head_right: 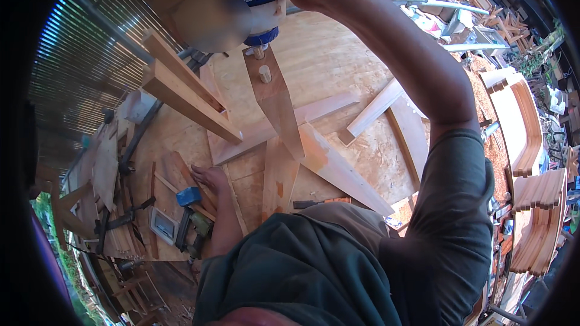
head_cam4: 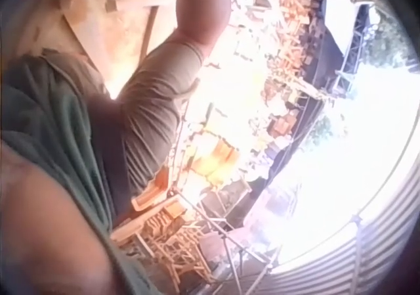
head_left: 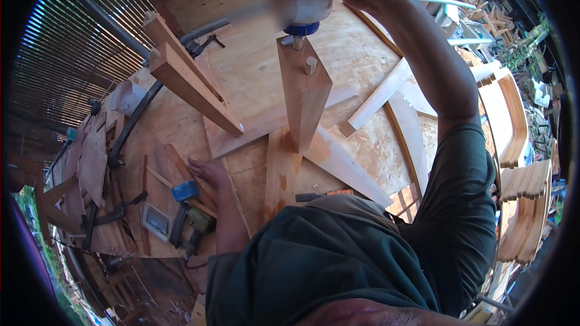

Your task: Applying glue and assembling wooden frame legs for furniture.

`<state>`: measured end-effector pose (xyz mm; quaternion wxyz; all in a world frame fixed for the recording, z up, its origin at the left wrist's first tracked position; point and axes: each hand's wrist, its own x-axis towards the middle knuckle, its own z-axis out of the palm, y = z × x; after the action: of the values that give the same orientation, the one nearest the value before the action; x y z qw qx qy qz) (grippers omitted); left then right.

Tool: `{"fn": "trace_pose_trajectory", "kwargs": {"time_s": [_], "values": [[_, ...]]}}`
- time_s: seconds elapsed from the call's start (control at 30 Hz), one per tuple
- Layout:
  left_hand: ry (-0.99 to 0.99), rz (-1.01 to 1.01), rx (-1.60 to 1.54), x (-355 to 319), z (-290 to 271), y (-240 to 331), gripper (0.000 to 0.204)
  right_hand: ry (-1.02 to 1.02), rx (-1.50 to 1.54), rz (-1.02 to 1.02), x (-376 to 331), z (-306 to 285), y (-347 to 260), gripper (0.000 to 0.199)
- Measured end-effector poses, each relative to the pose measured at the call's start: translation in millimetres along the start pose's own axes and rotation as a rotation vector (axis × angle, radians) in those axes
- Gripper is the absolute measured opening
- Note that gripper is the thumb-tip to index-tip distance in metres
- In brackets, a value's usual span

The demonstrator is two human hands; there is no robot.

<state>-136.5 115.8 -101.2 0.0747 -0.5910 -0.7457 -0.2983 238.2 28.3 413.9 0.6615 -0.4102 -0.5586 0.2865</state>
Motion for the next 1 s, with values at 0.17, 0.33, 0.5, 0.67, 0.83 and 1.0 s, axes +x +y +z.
{"fn": "trace_pose_trajectory", "kwargs": {"time_s": [0.17,0.33,0.5,0.67,0.83,1.0], "values": [[-0.027,-0.033,-0.025,2,-4,6,0.068,0.044,-0.032,-0.011,-3,-2,-5,0.034],[-0.04,-0.044,-0.006,3,-3,4,0.068,0.046,-0.031,-0.028,-4,0,-3,0.037],[0.022,-0.017,0.049,-1,2,3,0.067,0.047,0.046,-0.03,-9,3,-5,0.035],[-0.068,-0.075,-0.011,1,-8,14,0.065,0.137,0.097,-0.045,-18,0,0,0.024],[-0.043,-0.049,-0.004,1,-9,9,0.065,0.192,0.081,-0.092,-19,-2,0,0.031],[-0.037,-0.057,-0.015,-1,-9,8,0.065,0.204,0.115,-0.121,-24,0,9,0.035]]}}
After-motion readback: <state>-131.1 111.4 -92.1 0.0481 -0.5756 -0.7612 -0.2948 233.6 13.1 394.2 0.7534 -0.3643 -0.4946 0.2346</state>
